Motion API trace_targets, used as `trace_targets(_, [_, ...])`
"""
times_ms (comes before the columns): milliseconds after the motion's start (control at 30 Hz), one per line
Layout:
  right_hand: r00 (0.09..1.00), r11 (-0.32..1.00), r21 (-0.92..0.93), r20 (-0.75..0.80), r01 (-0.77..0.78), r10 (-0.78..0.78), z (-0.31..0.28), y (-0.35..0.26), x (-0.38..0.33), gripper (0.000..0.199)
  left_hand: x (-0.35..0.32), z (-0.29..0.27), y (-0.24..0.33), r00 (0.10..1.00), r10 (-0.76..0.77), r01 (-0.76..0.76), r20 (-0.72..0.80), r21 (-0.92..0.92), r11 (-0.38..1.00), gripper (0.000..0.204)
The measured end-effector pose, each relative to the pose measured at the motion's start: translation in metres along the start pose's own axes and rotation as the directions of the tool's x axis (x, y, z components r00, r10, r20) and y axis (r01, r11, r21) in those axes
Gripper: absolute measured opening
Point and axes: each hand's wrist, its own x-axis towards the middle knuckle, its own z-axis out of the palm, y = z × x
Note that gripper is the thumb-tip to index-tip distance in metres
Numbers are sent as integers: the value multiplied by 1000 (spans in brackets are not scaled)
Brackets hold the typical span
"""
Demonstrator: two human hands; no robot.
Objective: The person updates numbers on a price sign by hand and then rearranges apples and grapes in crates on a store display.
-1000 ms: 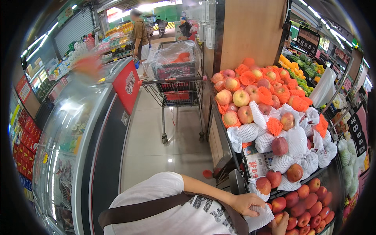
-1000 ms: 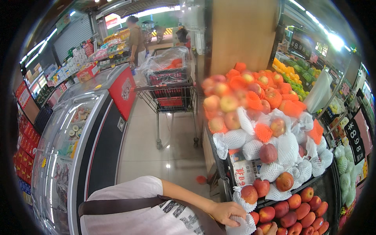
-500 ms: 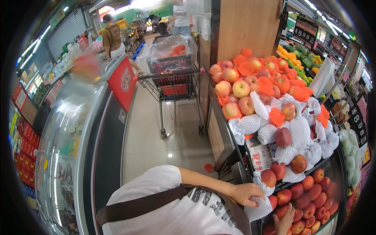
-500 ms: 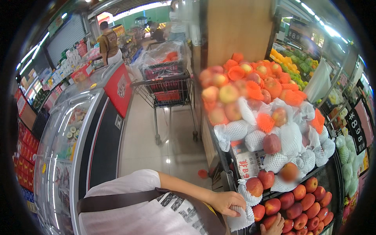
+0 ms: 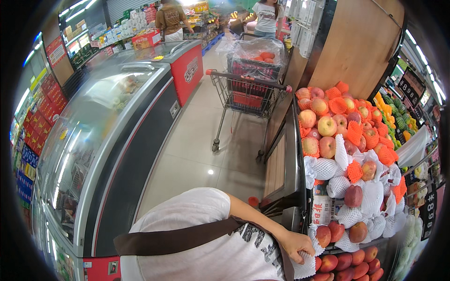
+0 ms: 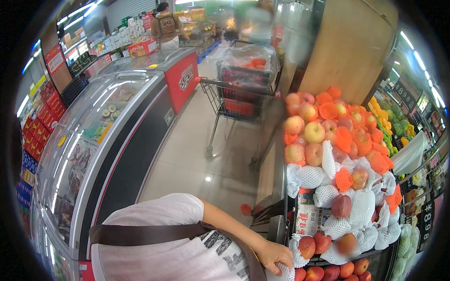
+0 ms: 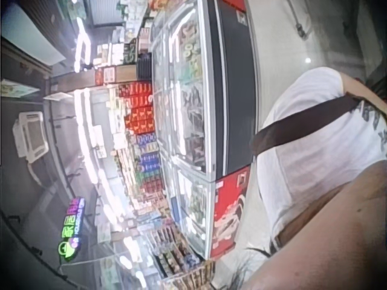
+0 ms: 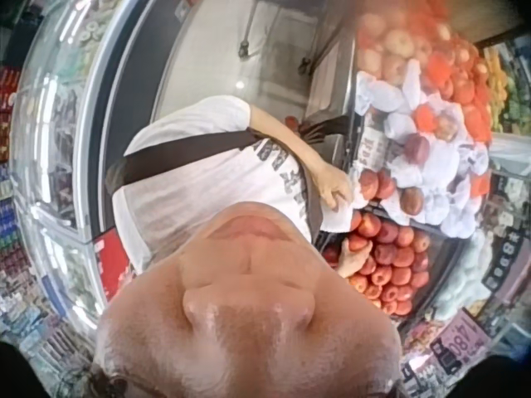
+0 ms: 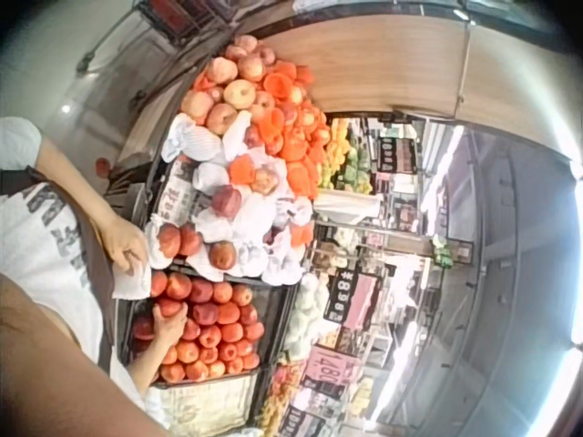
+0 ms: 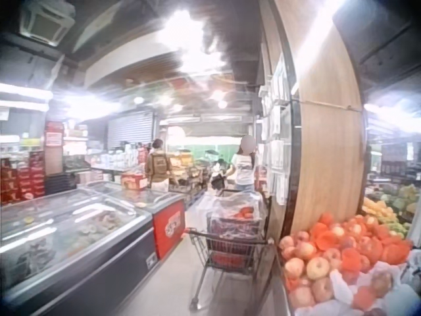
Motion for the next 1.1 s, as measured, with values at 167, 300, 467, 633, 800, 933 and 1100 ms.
trace_targets(167, [999,999,32,-14,37,-37,6,9,0,78,1,-10,10,982,-126,129,138,-12,992,23])
trace_targets(300, [998,999,-46,54,-23,25,2,7,3,75,2,-8,10,982,-140,148,129,-58,987,24])
trace_targets(467, [998,998,-19,-43,53,-54,10,12,1,76,4,-9,12,984,-124,132,129,-55,990,25])
trace_targets(633, [991,991,88,-96,96,-87,30,20,7,79,2,-17,17,978,-165,172,126,-53,984,24])
trace_targets(800, [997,997,-44,-64,-56,53,-10,-14,-23,86,6,-18,16,954,-228,255,195,-124,959,21])
trace_targets(933, [999,947,-316,20,54,-50,-31,-13,-67,67,8,-17,18,963,-204,235,176,-180,955,20])
trace_targets(1100, [962,907,-337,-13,252,-272,-28,-18,-83,68,0,-14,13,971,-201,216,131,-115,970,21])
